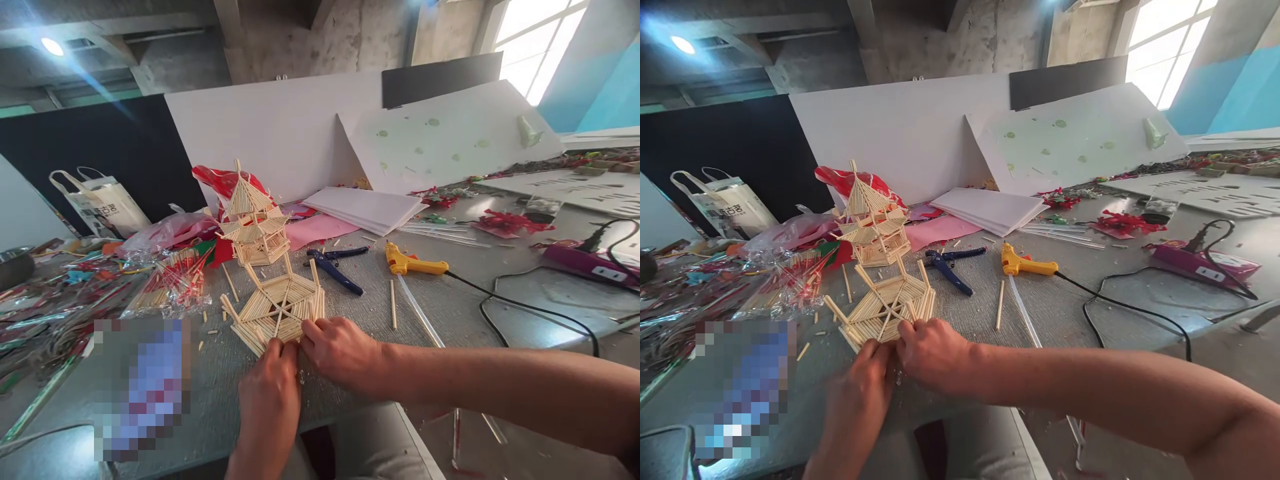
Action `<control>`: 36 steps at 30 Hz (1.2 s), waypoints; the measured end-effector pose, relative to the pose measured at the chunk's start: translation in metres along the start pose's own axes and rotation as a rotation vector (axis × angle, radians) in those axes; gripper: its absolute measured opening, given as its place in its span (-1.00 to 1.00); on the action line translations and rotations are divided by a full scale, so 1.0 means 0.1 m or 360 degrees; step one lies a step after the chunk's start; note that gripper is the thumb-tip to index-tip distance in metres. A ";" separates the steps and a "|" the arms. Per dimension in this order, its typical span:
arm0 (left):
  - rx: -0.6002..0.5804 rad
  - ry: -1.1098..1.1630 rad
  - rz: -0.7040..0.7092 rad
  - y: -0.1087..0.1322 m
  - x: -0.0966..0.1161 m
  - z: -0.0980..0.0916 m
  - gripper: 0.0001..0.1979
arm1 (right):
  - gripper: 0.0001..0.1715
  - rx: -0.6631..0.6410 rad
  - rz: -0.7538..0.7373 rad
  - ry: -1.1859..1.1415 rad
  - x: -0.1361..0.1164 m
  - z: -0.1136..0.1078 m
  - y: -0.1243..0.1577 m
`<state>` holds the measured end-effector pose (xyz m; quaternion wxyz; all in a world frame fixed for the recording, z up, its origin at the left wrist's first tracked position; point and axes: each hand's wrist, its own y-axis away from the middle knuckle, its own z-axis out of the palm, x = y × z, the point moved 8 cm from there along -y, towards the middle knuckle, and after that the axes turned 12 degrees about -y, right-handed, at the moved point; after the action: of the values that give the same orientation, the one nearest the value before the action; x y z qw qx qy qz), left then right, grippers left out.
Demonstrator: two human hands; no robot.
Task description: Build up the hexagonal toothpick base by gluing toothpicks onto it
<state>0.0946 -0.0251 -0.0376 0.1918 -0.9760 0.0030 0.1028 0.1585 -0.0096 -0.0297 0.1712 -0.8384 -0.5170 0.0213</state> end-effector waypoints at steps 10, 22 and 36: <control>0.0113 -0.0077 0.0037 -0.01 0.02 -0.12 -0.75 | -0.79 0.0346 0.0555 -0.0648 0.54 -0.44 0.18; 0.0108 -0.0142 0.0054 -0.04 0.03 -0.13 -0.74 | -0.77 0.0053 0.0613 -0.1403 0.66 -0.23 0.02; 0.0295 0.0082 0.0113 0.03 0.18 -0.06 -0.66 | -0.74 0.0191 0.0741 -0.1334 0.70 -0.18 0.10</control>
<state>0.1131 -0.0293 -0.0362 0.2773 -0.9557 0.0520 0.0837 0.2033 0.0428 -0.0058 -0.0130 -0.8398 -0.3378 0.4249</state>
